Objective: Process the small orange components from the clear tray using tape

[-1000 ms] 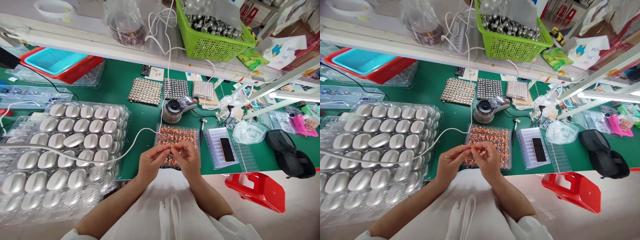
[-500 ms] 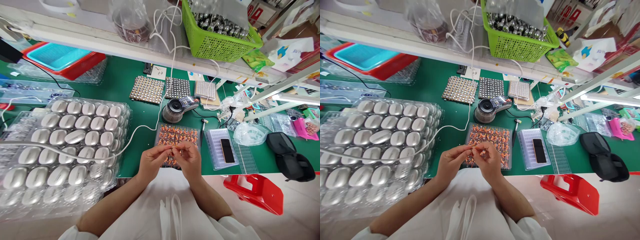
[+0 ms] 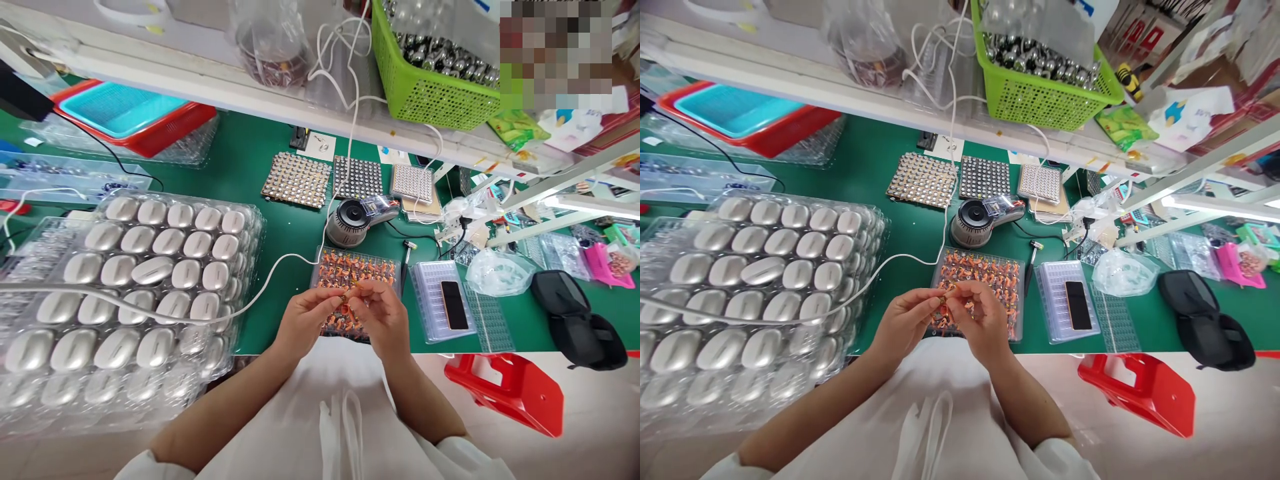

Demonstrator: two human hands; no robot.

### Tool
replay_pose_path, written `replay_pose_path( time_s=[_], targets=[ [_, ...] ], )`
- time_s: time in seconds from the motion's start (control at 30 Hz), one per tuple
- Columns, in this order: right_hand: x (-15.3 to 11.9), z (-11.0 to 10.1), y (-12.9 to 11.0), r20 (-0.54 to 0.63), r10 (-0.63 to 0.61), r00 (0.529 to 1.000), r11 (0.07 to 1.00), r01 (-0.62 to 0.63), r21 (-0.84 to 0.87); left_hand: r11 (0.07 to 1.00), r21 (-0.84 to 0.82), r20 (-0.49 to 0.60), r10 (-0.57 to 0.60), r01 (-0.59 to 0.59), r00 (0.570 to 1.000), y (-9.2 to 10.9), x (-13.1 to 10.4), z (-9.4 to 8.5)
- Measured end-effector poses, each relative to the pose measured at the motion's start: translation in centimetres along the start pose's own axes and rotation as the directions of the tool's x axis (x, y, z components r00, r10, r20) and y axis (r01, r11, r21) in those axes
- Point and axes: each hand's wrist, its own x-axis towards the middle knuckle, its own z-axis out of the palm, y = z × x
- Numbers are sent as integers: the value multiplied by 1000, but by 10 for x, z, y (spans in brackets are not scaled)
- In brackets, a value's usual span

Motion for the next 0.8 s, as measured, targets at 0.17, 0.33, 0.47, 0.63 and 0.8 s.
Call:
replay_pose_path(
  time_s=[0.17,0.33,0.47,0.63,0.8],
  targets=[
    [7,-12,-5,-18,58,998,988,-55,143,1000,-3,-21,-26,26,999,5,1,-1],
    [9,-16,-10,148,84,985,988,-101,113,992,119,-28,44,-40,999,5,1,0],
    [10,-13,-13,237,152,960,988,-144,-52,943,318,-29,114,-99,993,8,-4,4],
    [10,-13,-12,211,187,960,976,-157,-150,871,455,4,206,-186,978,14,-10,8],
    [9,-15,-11,216,205,955,975,-180,-128,843,498,50,206,-203,977,11,-11,6]
  ],
)
